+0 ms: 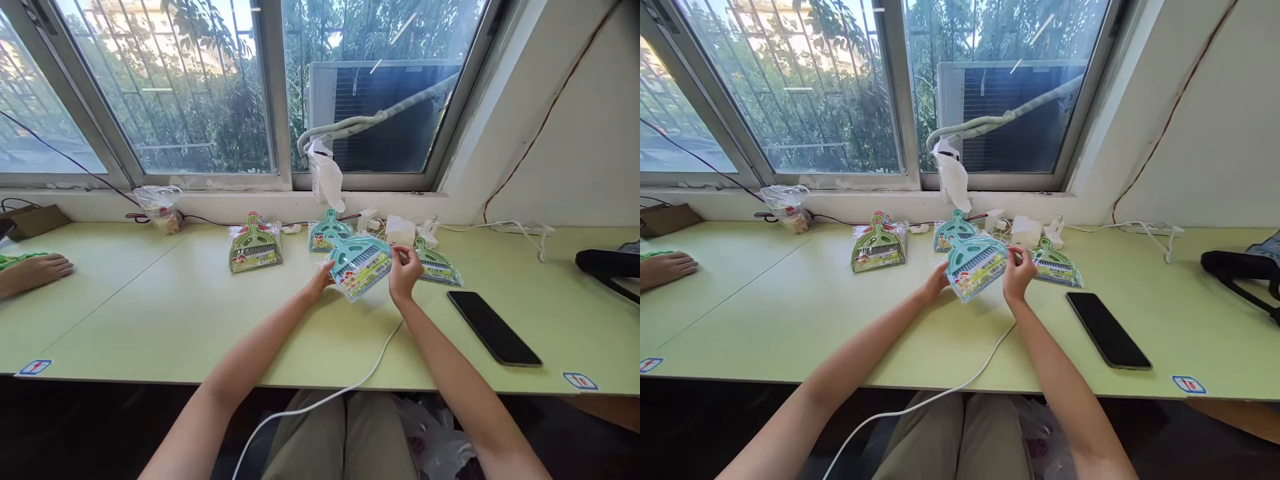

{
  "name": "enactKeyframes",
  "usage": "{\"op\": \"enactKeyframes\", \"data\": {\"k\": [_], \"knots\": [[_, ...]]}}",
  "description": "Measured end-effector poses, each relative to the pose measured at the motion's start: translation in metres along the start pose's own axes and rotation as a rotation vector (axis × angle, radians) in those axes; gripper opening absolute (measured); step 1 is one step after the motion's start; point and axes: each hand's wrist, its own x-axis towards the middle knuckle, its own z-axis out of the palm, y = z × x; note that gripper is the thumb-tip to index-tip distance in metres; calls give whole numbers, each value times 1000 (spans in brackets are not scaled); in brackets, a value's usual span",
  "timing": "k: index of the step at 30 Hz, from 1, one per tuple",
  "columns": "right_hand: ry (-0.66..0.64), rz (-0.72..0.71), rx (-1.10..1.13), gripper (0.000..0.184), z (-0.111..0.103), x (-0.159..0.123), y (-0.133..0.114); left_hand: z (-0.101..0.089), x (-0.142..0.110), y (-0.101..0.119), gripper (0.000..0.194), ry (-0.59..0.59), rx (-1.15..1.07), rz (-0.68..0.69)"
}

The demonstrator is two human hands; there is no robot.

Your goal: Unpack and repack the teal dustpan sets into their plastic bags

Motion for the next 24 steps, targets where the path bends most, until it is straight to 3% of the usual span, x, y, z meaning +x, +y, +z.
{"op": "enactKeyframes", "data": {"k": [3,6,10,14,16,19,24], "knots": [[-123,12,-7,25,9,-18,2,1,-2,0,46,153,-79,-20],[-250,-53,-154,25,8,-21,6,-3,-2,1,39,269,-60,-67],[-347,-359,-378,28,5,-20,0,-8,3,-4,42,333,-83,-36],[-740,-685,-383,26,8,-29,-7,-13,8,-9,48,360,-115,22],[-857,-761,-412,30,11,-36,-7,-15,8,-9,49,368,-116,24],[-903,-777,-480,37,13,-42,-3,-17,6,-4,50,399,-121,30],[-885,-780,-559,31,12,-39,-3,-15,4,1,46,411,-135,17]]}}
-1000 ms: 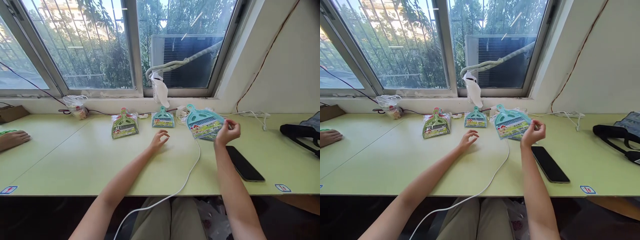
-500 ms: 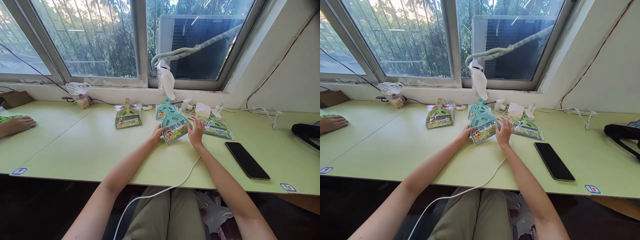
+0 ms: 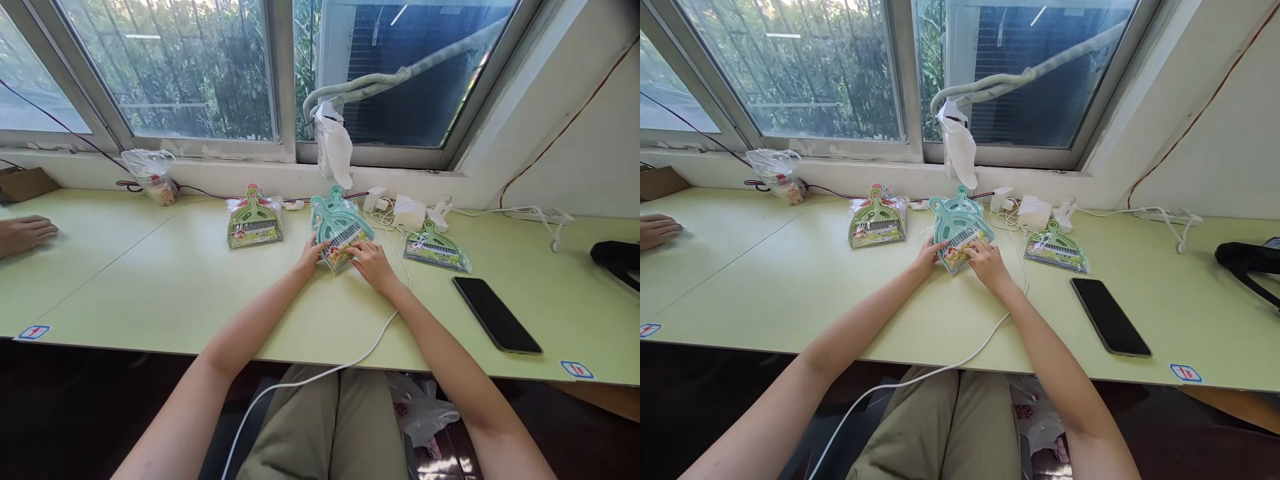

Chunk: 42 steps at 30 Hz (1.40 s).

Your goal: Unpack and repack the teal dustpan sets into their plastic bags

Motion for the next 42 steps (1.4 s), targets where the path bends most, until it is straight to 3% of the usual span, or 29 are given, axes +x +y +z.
{"op": "enactKeyframes", "data": {"k": [4,21,26,34,42], "knots": [[25,-53,33,36,-1,1,-3,1,-1,-2,45,-48,-9,-8],[-14,-118,158,5,-4,4,-16,2,1,-8,38,-153,30,-29],[-14,-133,150,8,-3,4,-17,2,2,-10,37,-123,36,-42],[110,-153,72,14,-2,3,-15,-4,8,-8,30,-41,-79,-58],[91,-194,32,19,-10,2,-17,-10,16,-6,27,72,-173,-55]]}}
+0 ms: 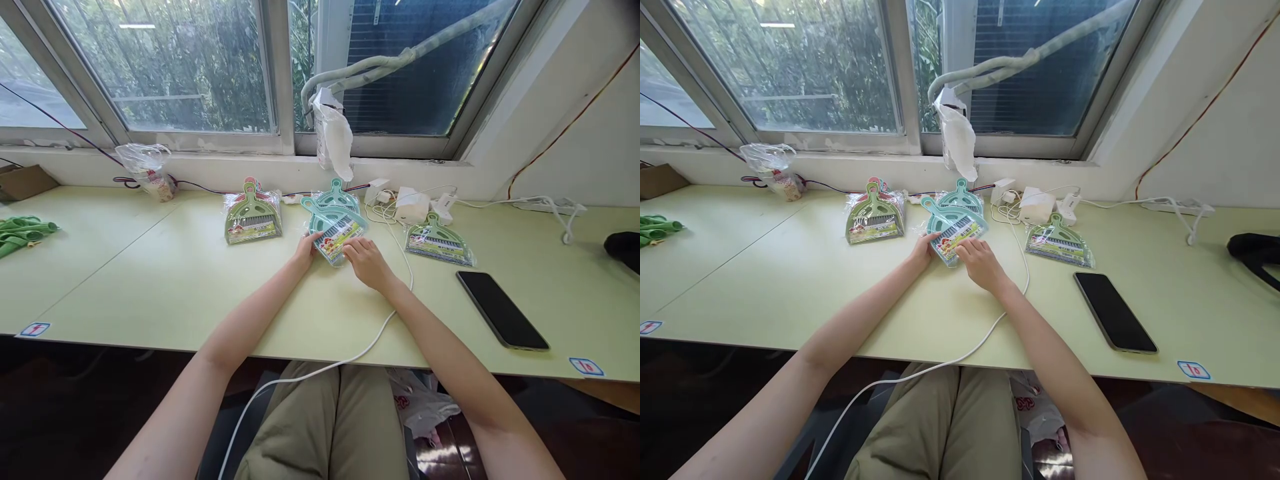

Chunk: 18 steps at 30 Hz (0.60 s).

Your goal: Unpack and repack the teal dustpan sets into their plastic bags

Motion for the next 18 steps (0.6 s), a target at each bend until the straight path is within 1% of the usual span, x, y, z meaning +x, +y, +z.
{"op": "enactKeyframes", "data": {"k": [4,8,11,13,16,18], "knots": [[-53,13,61,21,-5,1,0,-2,2,2,24,56,-46,-3],[-76,90,110,21,-5,0,4,-5,3,4,29,113,-65,1],[-65,146,168,16,-4,-2,5,-5,3,6,33,123,-59,-9],[-22,223,288,16,-2,-3,5,-5,2,6,35,101,-53,-3],[42,383,554,25,4,-3,5,-4,0,7,39,60,-49,15],[71,463,667,33,10,-3,8,-3,-1,7,42,41,-48,22]]}}
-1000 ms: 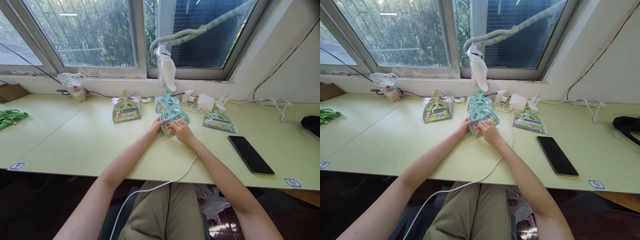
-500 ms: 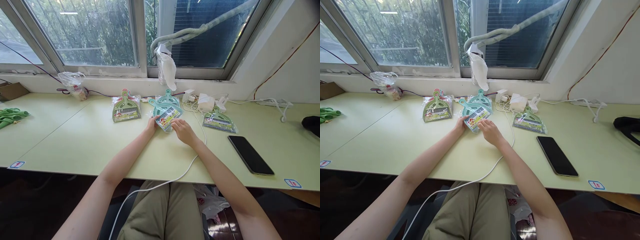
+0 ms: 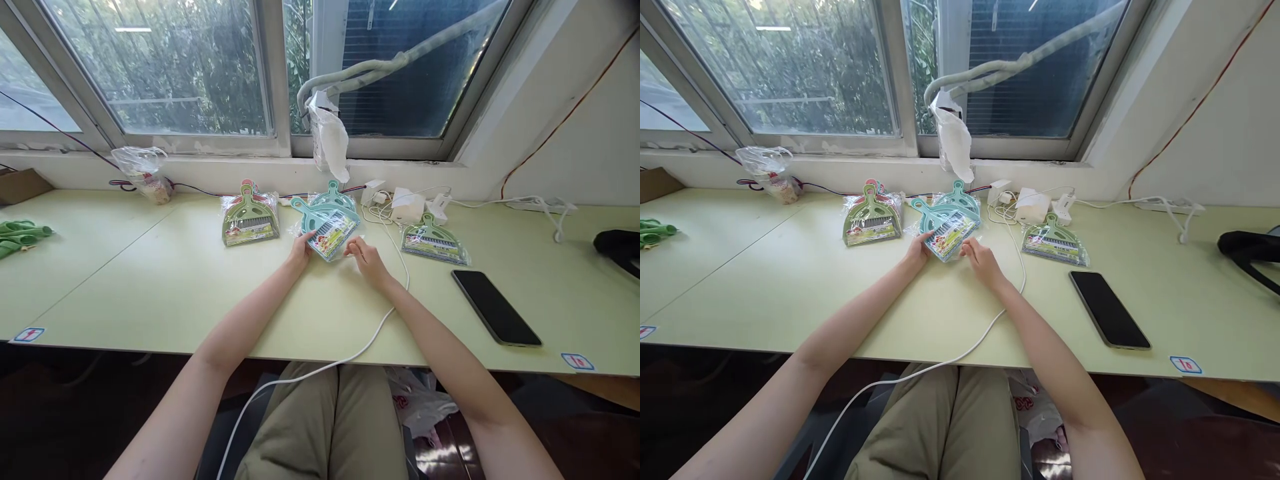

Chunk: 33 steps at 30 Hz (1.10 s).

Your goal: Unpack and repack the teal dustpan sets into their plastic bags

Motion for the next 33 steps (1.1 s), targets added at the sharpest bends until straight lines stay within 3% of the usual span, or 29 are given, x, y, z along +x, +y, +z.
{"op": "enactKeyframes", "data": {"k": [5,8,13,18,27,29,33], "knots": [[186,269,155,36,1,5,22,2,-2,0,40,-26,13,-11],[226,399,253,33,-3,7,31,5,-5,1,36,-87,38,-37],[265,482,351,34,-5,9,34,7,-9,1,34,-149,62,-73],[358,496,640,39,6,10,36,4,-7,-1,36,-178,87,-81],[559,620,914,33,-4,11,41,10,-15,-5,46,-420,251,-129],[551,628,940,35,-7,11,42,11,-14,-8,47,-375,272,-127],[565,623,935,36,-9,12,43,14,-10,-14,43,-139,303,-80]]}}
